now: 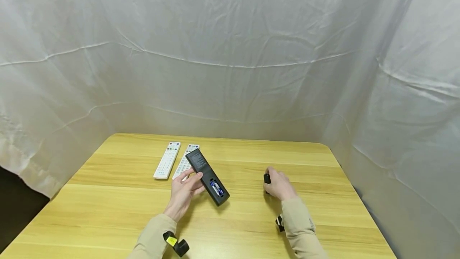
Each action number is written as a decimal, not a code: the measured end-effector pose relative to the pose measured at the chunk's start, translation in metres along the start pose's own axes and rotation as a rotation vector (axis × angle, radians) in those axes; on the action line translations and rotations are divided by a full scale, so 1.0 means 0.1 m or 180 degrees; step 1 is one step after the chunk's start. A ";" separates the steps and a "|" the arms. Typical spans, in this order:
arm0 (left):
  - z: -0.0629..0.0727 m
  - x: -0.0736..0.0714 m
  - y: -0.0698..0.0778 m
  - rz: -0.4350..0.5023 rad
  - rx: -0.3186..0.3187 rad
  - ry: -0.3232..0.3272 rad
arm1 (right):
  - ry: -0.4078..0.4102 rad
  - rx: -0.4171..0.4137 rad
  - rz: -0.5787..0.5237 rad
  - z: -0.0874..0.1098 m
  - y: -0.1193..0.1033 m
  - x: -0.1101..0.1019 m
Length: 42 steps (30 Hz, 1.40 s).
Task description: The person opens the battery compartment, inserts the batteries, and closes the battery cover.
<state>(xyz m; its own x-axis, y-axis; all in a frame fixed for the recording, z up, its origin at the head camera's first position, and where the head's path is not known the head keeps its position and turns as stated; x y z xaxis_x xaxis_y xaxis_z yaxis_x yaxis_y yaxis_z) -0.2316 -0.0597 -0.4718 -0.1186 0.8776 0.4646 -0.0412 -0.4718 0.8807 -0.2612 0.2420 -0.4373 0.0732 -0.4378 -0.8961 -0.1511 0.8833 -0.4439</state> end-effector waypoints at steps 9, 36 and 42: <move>-0.01 0.01 0.00 0.0022 -0.0041 0.0025 | 0.0267 -0.0370 -0.0158 0.08 -0.20 0.01; 0.00 0.04 -0.01 0.0049 0.0024 0.0009 | 0.0922 -0.1188 -0.0332 0.30 -0.81 0.24; 0.00 0.04 -0.02 0.0076 -0.0007 0.0008 | 0.1016 -0.1241 -0.0393 0.34 -0.91 0.27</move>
Point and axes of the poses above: each hand's wrist, its own z-axis away from the middle knuckle, its own x-axis out of the palm, y = z × x, the point moved 5 cm from there along -z, towards the middle knuckle, and after that the axes turned 2 degrees about z, right-handed, at the moved point
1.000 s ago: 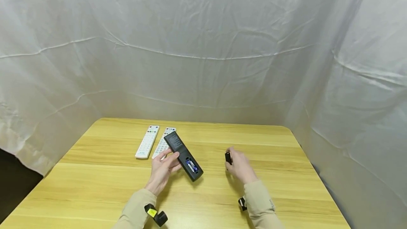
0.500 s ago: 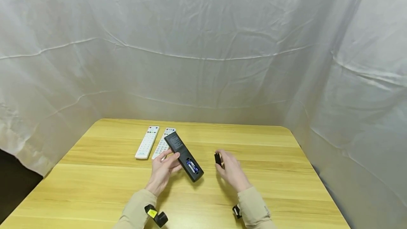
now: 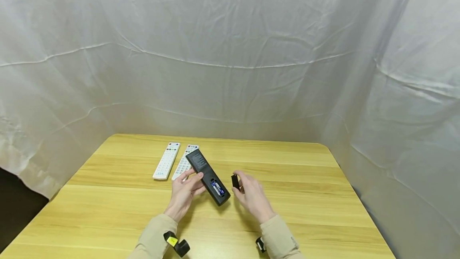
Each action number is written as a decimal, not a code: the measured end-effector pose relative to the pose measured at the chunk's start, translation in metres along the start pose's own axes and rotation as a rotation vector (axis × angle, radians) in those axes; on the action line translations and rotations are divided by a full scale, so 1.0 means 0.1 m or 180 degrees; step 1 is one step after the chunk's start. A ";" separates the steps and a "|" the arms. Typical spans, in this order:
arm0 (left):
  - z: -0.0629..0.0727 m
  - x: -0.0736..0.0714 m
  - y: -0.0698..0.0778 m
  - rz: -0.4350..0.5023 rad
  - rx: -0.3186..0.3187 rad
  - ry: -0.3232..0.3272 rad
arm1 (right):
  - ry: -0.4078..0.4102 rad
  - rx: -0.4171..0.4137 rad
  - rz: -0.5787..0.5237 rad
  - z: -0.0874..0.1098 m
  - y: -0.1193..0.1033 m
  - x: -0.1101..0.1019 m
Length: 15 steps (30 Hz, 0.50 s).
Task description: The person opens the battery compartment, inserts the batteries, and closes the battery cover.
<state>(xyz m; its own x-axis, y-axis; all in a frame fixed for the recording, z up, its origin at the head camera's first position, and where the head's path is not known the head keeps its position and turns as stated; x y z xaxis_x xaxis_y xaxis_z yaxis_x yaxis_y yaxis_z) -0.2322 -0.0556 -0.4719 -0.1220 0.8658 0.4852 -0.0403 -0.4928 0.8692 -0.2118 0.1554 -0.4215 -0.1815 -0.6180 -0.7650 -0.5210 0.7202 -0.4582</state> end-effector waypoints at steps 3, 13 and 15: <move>0.00 0.00 -0.01 -0.0002 0.0003 -0.0009 | 0.0007 0.0030 -0.0071 0.00 -0.05 0.01; 0.00 0.01 -0.02 -0.0019 -0.0025 -0.0040 | 0.0011 0.0038 -0.0129 -0.03 -0.21 0.09; 0.00 0.01 -0.03 -0.0038 -0.0038 -0.0039 | 0.0045 -0.0005 -0.0105 -0.04 -0.25 0.11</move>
Point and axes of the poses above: each hand's wrist, its own z-axis away from the middle knuckle, its own x-axis out of the palm, y = z × x, the point moved 5 cm from there along -z, towards the middle knuckle, and after that the axes turned 2 degrees about z, right-handed, at the moved point
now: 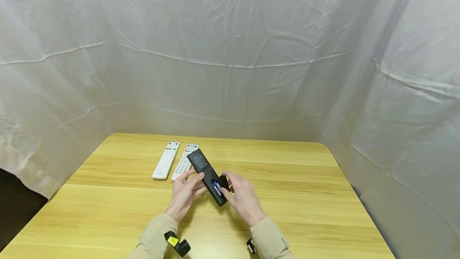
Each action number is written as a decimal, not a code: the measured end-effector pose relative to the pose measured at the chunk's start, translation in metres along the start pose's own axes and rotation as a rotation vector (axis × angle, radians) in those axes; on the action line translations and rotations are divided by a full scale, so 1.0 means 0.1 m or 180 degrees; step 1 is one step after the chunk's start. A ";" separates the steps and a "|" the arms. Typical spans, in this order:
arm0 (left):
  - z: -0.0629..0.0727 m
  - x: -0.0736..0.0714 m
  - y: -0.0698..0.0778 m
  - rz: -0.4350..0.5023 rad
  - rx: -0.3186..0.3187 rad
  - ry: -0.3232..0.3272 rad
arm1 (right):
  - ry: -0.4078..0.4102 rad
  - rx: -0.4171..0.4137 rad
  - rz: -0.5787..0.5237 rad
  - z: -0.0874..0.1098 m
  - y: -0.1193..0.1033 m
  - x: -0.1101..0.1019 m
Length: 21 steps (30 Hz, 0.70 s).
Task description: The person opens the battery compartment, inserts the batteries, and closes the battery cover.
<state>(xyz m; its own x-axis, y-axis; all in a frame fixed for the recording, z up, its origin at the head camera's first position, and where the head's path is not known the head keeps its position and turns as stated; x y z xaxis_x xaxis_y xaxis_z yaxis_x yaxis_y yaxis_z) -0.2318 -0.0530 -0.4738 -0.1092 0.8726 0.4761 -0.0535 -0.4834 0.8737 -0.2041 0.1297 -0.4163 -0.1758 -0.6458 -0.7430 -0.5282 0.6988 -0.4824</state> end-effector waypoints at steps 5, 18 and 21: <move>0.00 0.01 -0.01 -0.0004 -0.0004 -0.0015 | 0.0088 -0.0163 0.0099 -0.01 -0.09 0.03; 0.01 0.04 0.00 -0.0064 -0.0024 -0.0061 | -0.0214 -0.0266 0.0388 0.00 -0.10 0.08; 0.03 0.06 0.01 -0.0075 -0.0009 -0.0079 | -0.0301 -0.0302 0.0375 0.01 -0.10 0.09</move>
Point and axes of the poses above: each hand's wrist, its own z-axis away from the middle knuckle, its own x-axis out of the palm, y = z × x, the point moved 5 cm from there along -z, towards the middle knuckle, and after that the axes turned 2 degrees about z, right-handed, at the moved point
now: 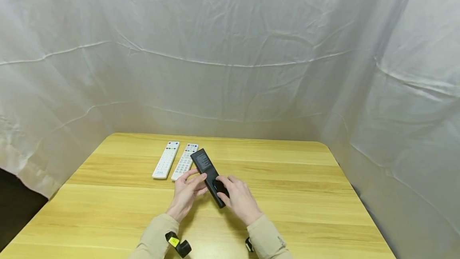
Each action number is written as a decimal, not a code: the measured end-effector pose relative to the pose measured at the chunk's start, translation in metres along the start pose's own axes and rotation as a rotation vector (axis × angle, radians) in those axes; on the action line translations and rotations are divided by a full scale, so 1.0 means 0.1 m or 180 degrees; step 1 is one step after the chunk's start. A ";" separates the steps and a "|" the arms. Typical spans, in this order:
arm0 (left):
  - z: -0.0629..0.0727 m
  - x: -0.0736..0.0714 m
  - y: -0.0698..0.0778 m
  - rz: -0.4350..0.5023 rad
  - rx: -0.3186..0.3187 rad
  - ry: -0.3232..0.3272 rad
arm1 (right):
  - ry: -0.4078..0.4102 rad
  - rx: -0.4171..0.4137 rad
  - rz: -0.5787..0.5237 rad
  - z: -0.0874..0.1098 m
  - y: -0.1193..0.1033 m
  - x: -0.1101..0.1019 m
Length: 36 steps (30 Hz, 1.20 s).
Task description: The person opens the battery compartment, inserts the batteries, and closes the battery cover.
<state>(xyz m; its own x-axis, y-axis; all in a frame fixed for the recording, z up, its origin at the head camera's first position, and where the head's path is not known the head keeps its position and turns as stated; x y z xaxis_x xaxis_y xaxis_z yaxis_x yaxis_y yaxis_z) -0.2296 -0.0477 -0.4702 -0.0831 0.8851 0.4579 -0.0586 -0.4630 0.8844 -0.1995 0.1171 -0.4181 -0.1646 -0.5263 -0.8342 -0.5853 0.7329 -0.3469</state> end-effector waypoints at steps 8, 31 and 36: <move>0.02 0.04 0.02 -0.0051 0.0053 -0.0038 | -0.0046 -0.0154 0.0105 -0.01 0.01 -0.01; 0.01 0.04 0.00 0.0020 0.0025 -0.0028 | 0.0227 -0.0390 0.0440 0.06 -0.08 0.01; 0.00 0.03 -0.01 0.0036 -0.0012 -0.0005 | 0.0259 -0.0403 0.0451 0.07 -0.08 0.02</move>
<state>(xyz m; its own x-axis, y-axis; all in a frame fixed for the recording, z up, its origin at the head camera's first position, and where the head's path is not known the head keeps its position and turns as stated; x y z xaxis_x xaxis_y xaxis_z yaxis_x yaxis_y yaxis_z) -0.2296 -0.0446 -0.4698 -0.0822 0.8798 0.4681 -0.0614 -0.4733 0.8788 -0.1894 0.1130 -0.4199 -0.3132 -0.4586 -0.8317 -0.6460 0.7448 -0.1674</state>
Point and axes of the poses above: each hand's wrist, its own z-axis away from the middle knuckle, its own x-axis out of the palm, y = z × x, the point moved 5 cm from there along -z, towards the middle knuckle, and after that the axes turned 2 degrees about z, right-handed, at the moved point
